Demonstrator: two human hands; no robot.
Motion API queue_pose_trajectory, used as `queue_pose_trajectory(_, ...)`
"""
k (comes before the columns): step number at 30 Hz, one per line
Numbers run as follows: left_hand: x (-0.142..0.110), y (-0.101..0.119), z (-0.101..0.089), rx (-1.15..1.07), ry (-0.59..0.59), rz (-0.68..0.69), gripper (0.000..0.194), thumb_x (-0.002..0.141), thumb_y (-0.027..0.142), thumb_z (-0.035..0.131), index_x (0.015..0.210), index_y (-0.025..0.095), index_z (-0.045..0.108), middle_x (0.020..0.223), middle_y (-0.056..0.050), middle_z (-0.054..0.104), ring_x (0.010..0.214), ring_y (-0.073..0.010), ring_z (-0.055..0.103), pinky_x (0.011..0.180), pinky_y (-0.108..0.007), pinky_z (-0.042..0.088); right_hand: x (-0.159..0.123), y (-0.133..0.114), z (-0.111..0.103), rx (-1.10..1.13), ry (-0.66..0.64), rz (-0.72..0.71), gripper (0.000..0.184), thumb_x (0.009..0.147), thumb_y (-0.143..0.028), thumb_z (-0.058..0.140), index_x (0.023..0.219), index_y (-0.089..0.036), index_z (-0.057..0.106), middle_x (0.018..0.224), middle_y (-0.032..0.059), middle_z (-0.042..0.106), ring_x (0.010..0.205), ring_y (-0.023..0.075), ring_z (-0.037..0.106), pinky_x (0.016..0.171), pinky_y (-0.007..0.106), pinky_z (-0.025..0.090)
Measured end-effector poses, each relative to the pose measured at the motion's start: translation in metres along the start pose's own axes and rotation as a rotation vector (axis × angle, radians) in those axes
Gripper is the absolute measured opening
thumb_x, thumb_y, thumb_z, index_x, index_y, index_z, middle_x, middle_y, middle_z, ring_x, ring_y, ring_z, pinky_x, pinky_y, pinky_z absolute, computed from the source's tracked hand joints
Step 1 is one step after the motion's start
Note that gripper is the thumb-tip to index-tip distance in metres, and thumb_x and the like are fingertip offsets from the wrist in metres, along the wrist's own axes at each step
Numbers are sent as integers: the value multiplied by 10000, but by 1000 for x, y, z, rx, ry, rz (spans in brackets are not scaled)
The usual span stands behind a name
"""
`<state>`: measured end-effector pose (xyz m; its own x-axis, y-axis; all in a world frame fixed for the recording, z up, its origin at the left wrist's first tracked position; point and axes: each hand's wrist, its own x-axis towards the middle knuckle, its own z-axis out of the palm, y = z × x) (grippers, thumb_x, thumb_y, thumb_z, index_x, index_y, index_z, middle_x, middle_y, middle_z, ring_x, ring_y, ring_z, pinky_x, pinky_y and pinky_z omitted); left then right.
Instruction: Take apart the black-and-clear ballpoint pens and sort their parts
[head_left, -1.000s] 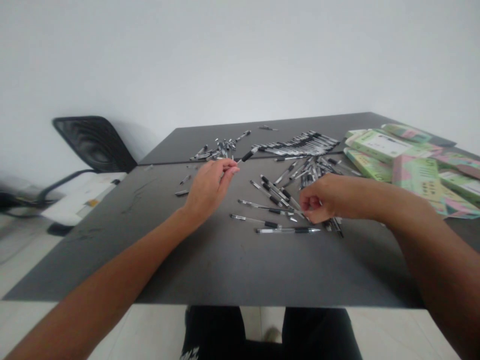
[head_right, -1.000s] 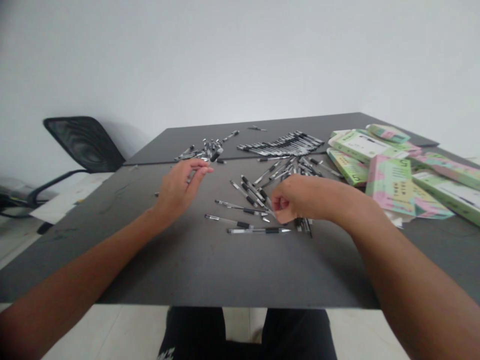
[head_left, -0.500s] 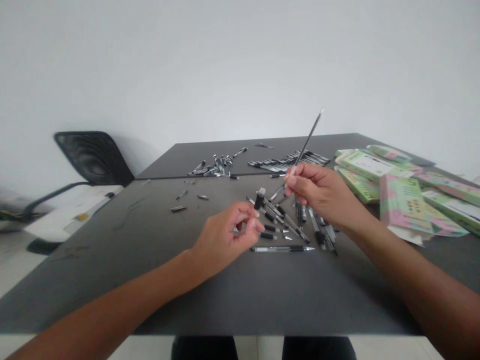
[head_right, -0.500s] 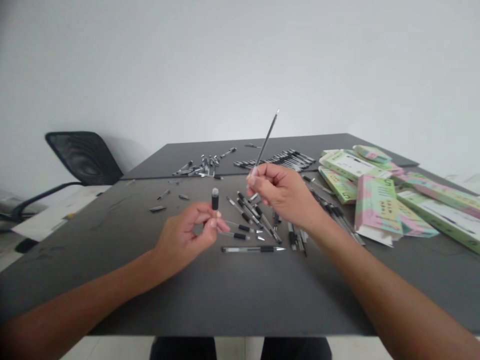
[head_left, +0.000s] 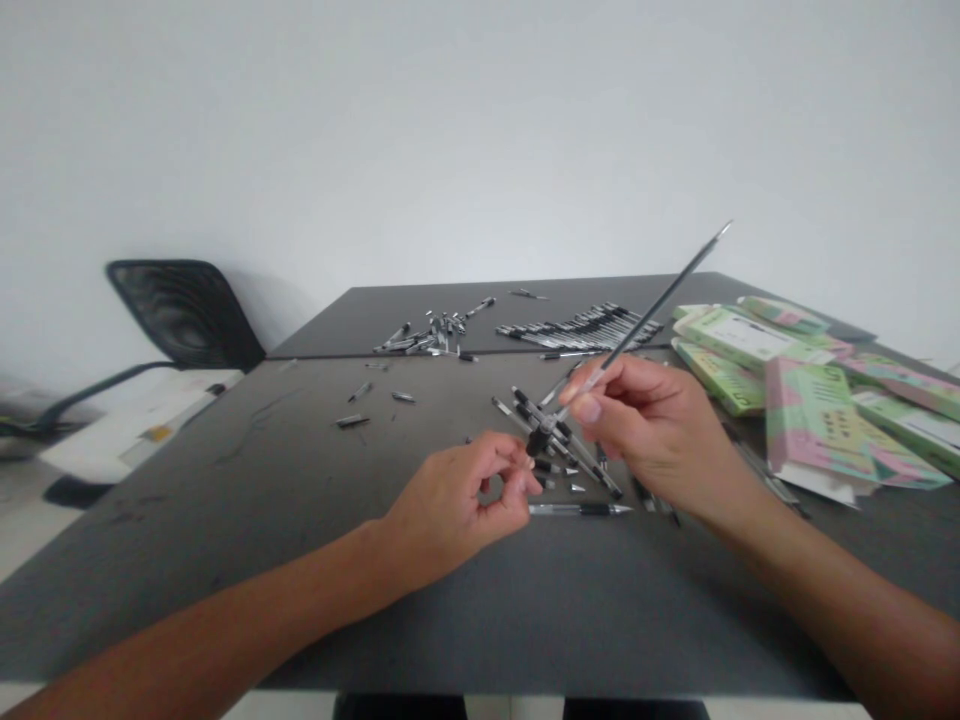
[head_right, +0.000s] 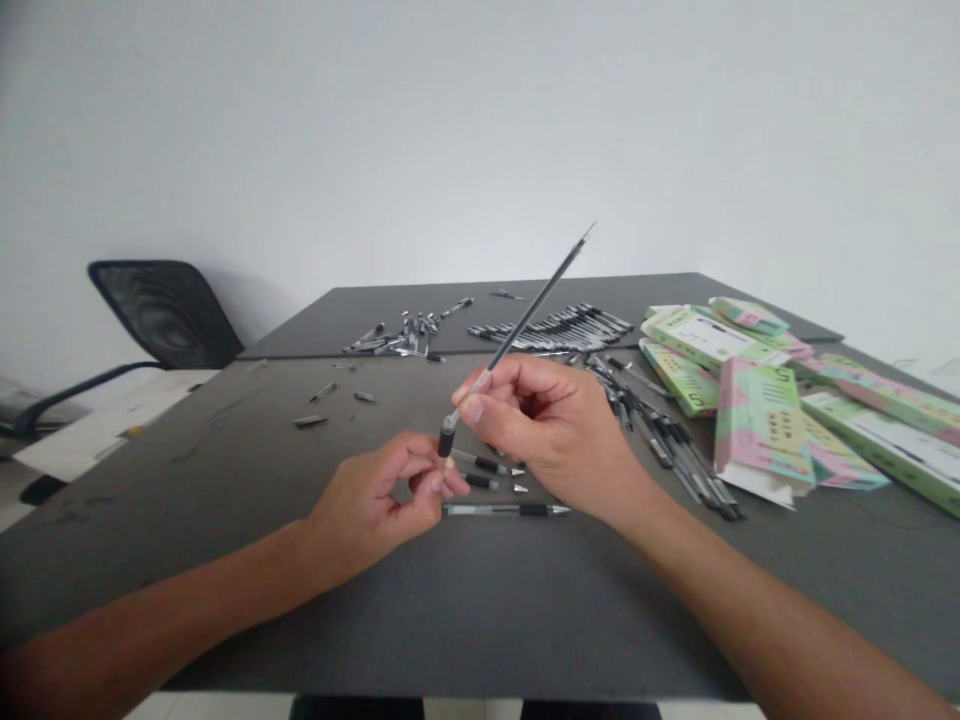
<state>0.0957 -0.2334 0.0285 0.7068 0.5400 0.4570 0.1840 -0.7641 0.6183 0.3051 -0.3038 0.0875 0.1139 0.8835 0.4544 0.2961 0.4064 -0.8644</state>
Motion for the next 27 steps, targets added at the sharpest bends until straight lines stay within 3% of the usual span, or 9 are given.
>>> queue_pose_trajectory(5, 0, 0, 2, 16, 7, 47, 116, 935, 220, 587, 1028, 286, 566, 863, 26, 870, 628, -159, 780, 625, -284, 554, -3, 8, 0, -14, 10, -22, 251, 894, -478, 819, 835, -238, 782, 754, 13, 723, 591, 126, 485, 539, 262, 411)
queue_pose_trajectory(11, -1, 0, 1, 28, -1, 60, 117, 941, 206, 571, 1041, 266, 574, 877, 25, 871, 628, -142, 771, 640, -267, 549, -2, 8, 0, -24, 30, -61, 290, 888, -447, 845, 743, -222, 735, 824, 28, 767, 658, 139, 563, 594, 266, 463)
queue_pose_trajectory(17, -1, 1, 0, 12, -12, 51, 121, 947, 192, 557, 1058, 238, 572, 882, 20, 871, 611, -126, 748, 618, -240, 523, -2, 6, -2, -13, 20, -107, 227, 900, -351, 842, 739, -218, 751, 800, 27, 758, 680, 136, 581, 579, 254, 434)
queue_pose_trajectory(27, -2, -4, 2, -23, -52, -12, 85, 974, 240, 560, 1058, 248, 555, 890, 18, 867, 639, -144, 753, 638, -256, 517, -2, 8, -6, -96, -31, -73, 162, 899, -386, 843, 896, -226, 873, 822, 50, 763, 644, 130, 550, 525, 260, 374)
